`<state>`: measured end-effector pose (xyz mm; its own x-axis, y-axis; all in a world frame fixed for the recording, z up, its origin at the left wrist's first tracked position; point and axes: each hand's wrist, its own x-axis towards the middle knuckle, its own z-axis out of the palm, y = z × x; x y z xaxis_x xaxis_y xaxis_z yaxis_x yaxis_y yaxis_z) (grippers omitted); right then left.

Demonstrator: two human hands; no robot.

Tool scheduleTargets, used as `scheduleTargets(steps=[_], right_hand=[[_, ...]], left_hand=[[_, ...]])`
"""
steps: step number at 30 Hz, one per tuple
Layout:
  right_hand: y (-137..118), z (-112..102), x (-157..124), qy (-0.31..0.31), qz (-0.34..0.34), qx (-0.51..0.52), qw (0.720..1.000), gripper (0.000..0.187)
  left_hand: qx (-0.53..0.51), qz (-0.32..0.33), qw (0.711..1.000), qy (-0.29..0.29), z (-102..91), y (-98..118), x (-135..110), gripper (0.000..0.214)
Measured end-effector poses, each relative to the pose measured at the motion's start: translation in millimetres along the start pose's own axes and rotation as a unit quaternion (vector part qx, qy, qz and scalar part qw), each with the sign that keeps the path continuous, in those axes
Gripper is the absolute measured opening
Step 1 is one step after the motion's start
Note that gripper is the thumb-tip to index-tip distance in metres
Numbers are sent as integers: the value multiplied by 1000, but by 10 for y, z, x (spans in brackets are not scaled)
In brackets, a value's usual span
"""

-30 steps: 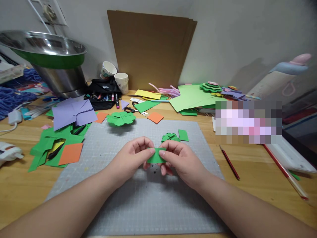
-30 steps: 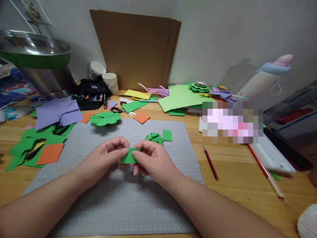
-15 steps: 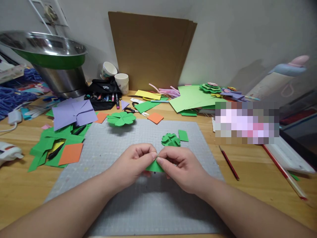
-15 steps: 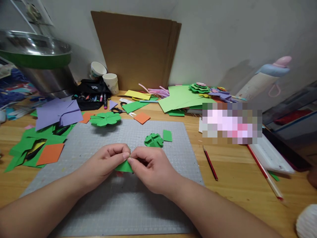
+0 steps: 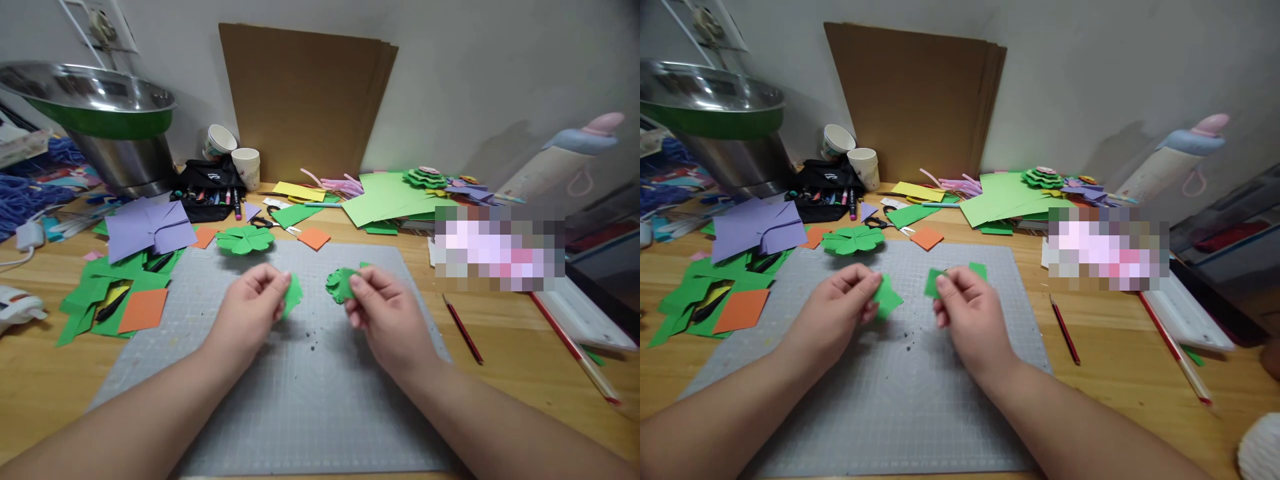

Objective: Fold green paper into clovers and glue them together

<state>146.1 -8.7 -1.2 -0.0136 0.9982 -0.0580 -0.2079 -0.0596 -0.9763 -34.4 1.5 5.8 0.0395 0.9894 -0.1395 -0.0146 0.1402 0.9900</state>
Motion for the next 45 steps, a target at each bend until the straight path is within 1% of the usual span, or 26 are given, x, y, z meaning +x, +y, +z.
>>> scheduleTargets(steps=[2, 4, 5, 7, 9, 10, 12, 14, 16, 17, 18, 20, 21, 22, 23, 24, 25, 28, 30, 33, 34, 38, 40, 41, 43, 45], right_hand=[[0, -65, 91, 67, -28, 39, 997, 25], [-2, -117, 178, 102, -44, 47, 993, 27], [-7, -130, 207, 105, -43, 41, 993, 29], [-19, -128, 220, 81, -27, -5, 996, 30], [-26, -95, 175, 21, 6, -101, 995, 30], [-21, -70, 137, -16, 22, -162, 986, 30], [11, -13, 51, -80, 34, -277, 957, 27], [61, 44, -30, -125, 5, -382, 916, 24], [92, 81, -81, -147, -38, -471, 869, 16], [90, 82, -86, -145, -54, -501, 852, 13], [74, 67, -73, -135, -64, -518, 842, 15], [5, -31, 17, -87, -84, -519, 846, 21], [-39, -115, 94, -48, -109, -514, 850, 21], [-82, -219, 188, 4, -127, -521, 844, 22], [-117, -337, 291, 58, -126, -540, 830, 22], [-141, -462, 396, 90, -114, -561, 815, 20], [-152, -584, 494, 89, -103, -580, 803, 19], [-127, -858, 693, -22, -54, -586, 809, 26], [-94, -929, 736, -61, -41, -594, 801, 27], [-68, -917, 726, -69, -32, -604, 793, 16], [-66, -903, 718, -66, -29, -603, 794, 15], [-64, -885, 707, -55, -22, -594, 802, 27], [-56, -902, 711, -46, -20, -591, 805, 27], [-51, -912, 714, -41, -20, -589, 807, 25], [-37, -930, 720, -31, -21, -586, 810, 20], [-23, -939, 731, -21, -25, -581, 813, 17]], left_hand=[[-14, 0, 999, 50, -58, -1, 80, 31], [25, -11, 998, 59, -117, -10, 169, 29], [53, -17, 997, 54, -142, -20, 210, 28], [111, -23, 993, 40, -175, -52, 279, 26], [173, -15, 985, 27, -186, -95, 330, 26], [202, -11, 979, 21, -184, -116, 350, 27], [250, -5, 968, 13, -171, -153, 383, 28], [280, -2, 960, 14, -154, -170, 403, 27], [304, 11, 952, 26, -145, -167, 407, 29], [315, 22, 948, 35, -145, -160, 403, 31], [324, 34, 944, 47, -147, -151, 395, 33], [336, 60, 937, 72, -158, -134, 374, 33], [336, 71, 936, 82, -165, -127, 365, 31], [331, 79, 936, 89, -172, -124, 356, 29], [321, 83, 939, 94, -179, -123, 349, 28], [308, 84, 943, 95, -184, -123, 343, 27], [294, 82, 948, 93, -189, -125, 338, 26], [264, 73, 958, 83, -195, -131, 318, 24], [254, 68, 962, 73, -189, -134, 301, 23], [239, 63, 967, 56, -169, -139, 282, 23], [234, 64, 969, 50, -163, -140, 279, 23], [253, 73, 964, 37, -174, -122, 272, 22], [306, 72, 949, 19, -206, -98, 260, 20], [344, 75, 936, -2, -224, -88, 250, 20], [418, 91, 902, -61, -259, -76, 229, 19], [463, 119, 871, -114, -281, -82, 211, 20]])
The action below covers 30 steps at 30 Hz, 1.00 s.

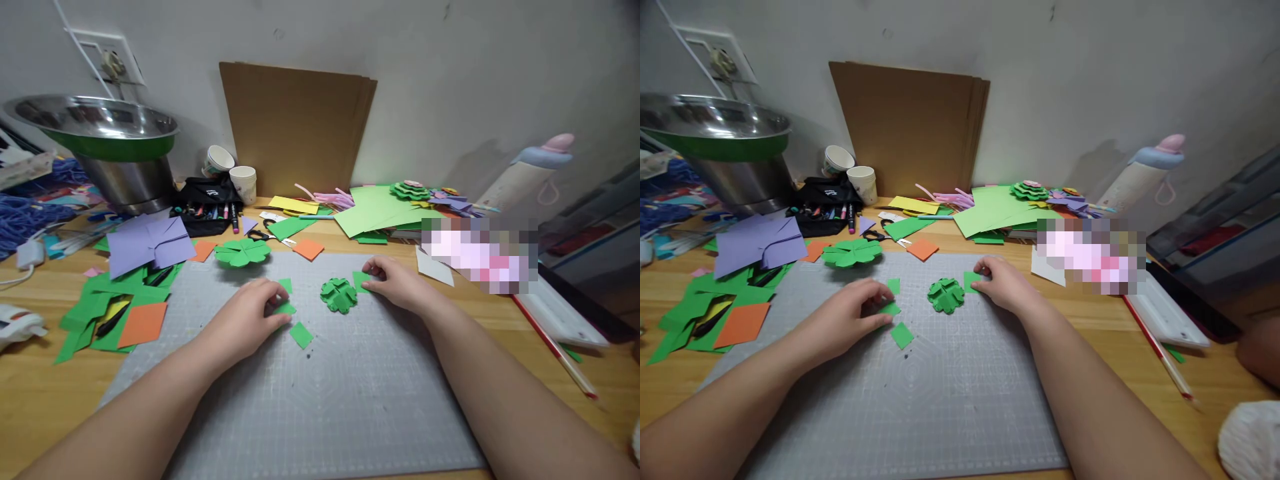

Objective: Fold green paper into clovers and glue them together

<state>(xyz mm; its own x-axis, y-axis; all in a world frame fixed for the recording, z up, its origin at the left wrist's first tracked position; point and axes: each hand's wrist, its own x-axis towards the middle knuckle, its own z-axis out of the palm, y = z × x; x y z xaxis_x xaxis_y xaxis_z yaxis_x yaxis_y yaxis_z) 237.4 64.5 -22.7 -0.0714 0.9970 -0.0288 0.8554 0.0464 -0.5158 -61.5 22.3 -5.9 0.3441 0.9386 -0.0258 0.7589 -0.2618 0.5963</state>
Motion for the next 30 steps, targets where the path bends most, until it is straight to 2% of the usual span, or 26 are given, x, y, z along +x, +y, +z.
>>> scheduleTargets(steps=[3, 6, 8, 10, 11, 13, 15, 17, 19, 21, 23, 27, 30], right_hand=[[-9, 7, 22, 45, 20, 2, 999, 14], [-99, -6, 10, 117, 36, 1, 992, 15], [-227, -14, -54, 150, 17, 20, 988, 16], [-400, -1, -172, 186, -29, 97, 977, 13], [-495, 16, -246, 166, -46, 135, 976, 12], [-680, 73, -403, 74, -65, 204, 974, 11], [-830, 149, -539, -44, -80, 253, 963, 8], [-929, 222, -626, -151, -66, 332, 929, 7], [-981, 270, -664, -234, -57, 430, 870, 11], [-1001, 289, -669, -253, -57, 497, 828, 16], [-1007, 289, -661, -242, -54, 531, 810, 21], [-1015, 304, -653, -216, -17, 547, 808, 28], [-1024, 342, -661, -199, 19, 561, 803, 37]], left_hand=[[29, 36, 999, -22, 21, -15, -14, 24], [28, 31, 999, -12, 33, -8, -6, 17], [5, 11, 1000, 5, 21, 14, 1, 12], [-53, -23, 998, 14, -5, 54, 1, 10], [-103, -47, 994, 13, -20, 80, -3, 13], [-245, -91, 965, -3, -44, 141, -19, 17], [-402, -121, 907, -27, -55, 206, -45, 18], [-511, -137, 847, -49, -48, 262, -71, 21], [-559, -145, 814, -64, -30, 299, -90, 22], [-569, -151, 805, -70, -12, 315, -98, 20], [-567, -156, 807, -56, 0, 319, -98, 21], [-549, -155, 821, -19, 22, 336, -96, 23], [-534, -144, 832, -36, 54, 368, -108, 23]])
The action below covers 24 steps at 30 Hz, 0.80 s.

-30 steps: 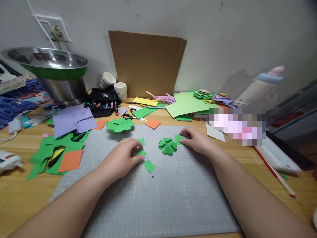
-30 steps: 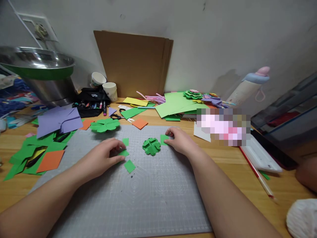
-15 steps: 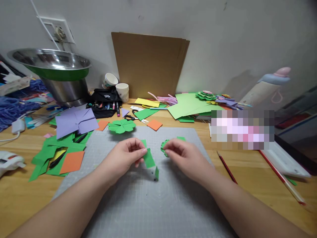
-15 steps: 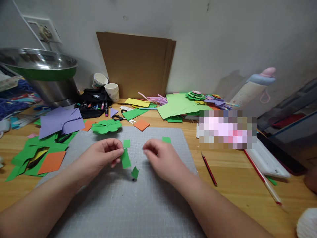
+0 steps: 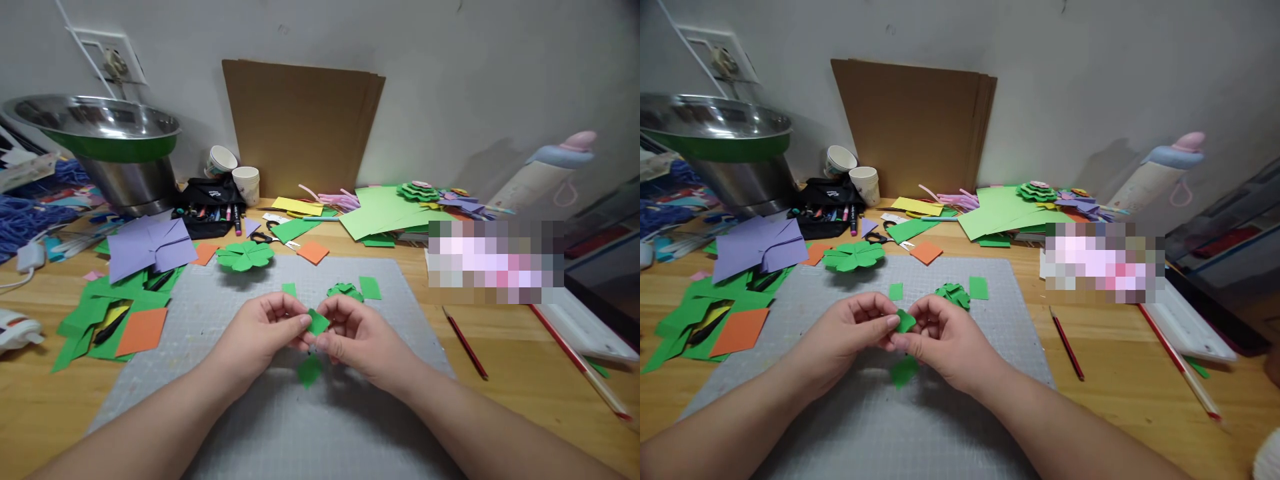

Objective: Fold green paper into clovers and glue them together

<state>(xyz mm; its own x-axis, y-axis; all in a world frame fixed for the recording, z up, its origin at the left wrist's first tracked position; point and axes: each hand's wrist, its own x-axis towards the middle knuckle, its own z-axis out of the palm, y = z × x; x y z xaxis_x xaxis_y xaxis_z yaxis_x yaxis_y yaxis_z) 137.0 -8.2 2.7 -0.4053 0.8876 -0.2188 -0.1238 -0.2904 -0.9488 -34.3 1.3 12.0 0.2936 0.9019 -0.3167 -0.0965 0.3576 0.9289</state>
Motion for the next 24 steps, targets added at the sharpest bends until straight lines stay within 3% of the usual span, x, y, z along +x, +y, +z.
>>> scheduleTargets(steps=[10, 14, 20, 24], right_hand=[[-21, 11, 7, 8, 21, 25, 999, 39], [-16, 4, -5, 13, 28, 28, 999, 39], [6, 16, -14, 5, 8, 28, 1000, 37], [30, 0, -3, 8, -9, 48, 999, 31]], left_hand=[[-13, -9, 997, -69, 14, -60, -22, 21], [-15, -1, 998, -55, 31, -56, -31, 23], [53, 29, 998, 14, 87, -6, -41, 20], [37, 23, 999, 13, 67, 5, -33, 21]])
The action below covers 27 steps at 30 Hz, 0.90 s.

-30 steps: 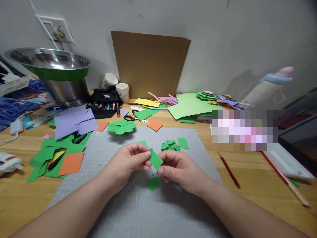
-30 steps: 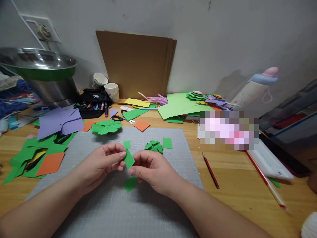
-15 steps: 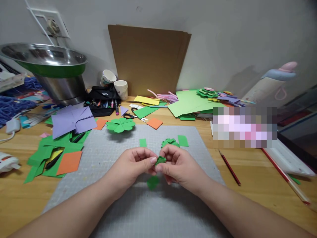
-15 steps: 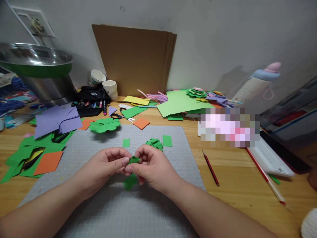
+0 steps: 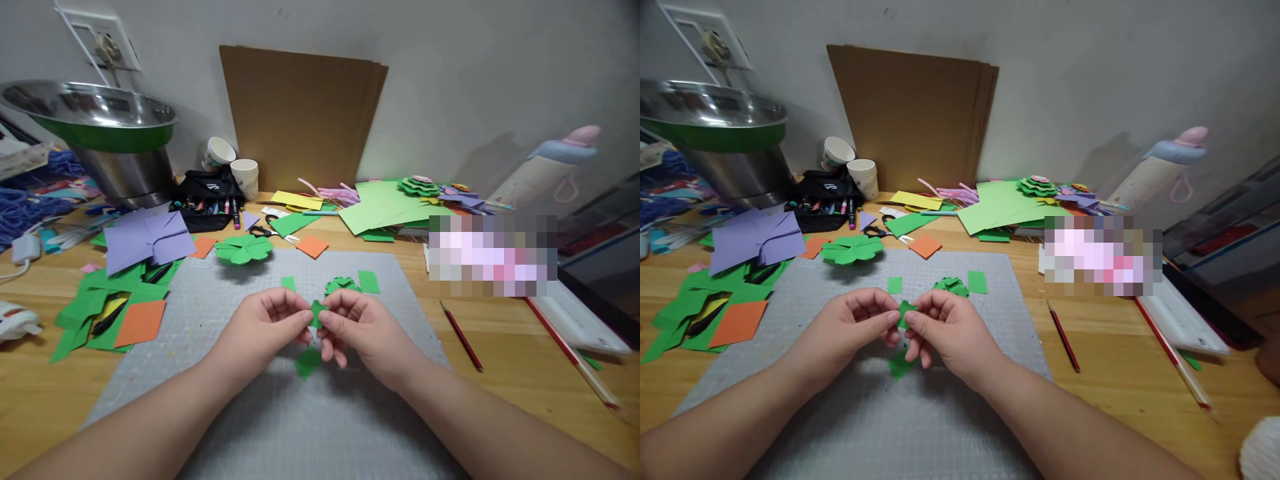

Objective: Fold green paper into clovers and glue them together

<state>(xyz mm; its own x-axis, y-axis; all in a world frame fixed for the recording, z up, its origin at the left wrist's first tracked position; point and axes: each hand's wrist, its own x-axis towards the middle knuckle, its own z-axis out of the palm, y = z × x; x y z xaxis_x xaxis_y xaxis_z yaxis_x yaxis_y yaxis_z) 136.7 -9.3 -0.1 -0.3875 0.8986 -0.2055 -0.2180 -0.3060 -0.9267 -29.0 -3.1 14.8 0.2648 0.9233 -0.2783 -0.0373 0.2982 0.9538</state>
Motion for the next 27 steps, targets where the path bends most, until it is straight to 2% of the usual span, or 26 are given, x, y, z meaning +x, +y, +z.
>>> scheduleTargets(steps=[7, 21, 24, 27], right_hand=[[17, -19, 7, 0, 0, 3, 1000, 28], [-22, -7, -12, 12, 9, -22, 1000, 34], [-28, 2, -12, 19, 11, -37, 999, 34], [-16, 15, -16, 33, 17, -60, 998, 34]], left_hand=[[-100, -52, 991, -67, -58, -52, 10, 22], [-96, -64, 990, -83, -61, -40, 5, 22], [-61, -56, 994, -75, -43, -32, 5, 23], [70, -3, 997, -17, -10, -41, -9, 16]])
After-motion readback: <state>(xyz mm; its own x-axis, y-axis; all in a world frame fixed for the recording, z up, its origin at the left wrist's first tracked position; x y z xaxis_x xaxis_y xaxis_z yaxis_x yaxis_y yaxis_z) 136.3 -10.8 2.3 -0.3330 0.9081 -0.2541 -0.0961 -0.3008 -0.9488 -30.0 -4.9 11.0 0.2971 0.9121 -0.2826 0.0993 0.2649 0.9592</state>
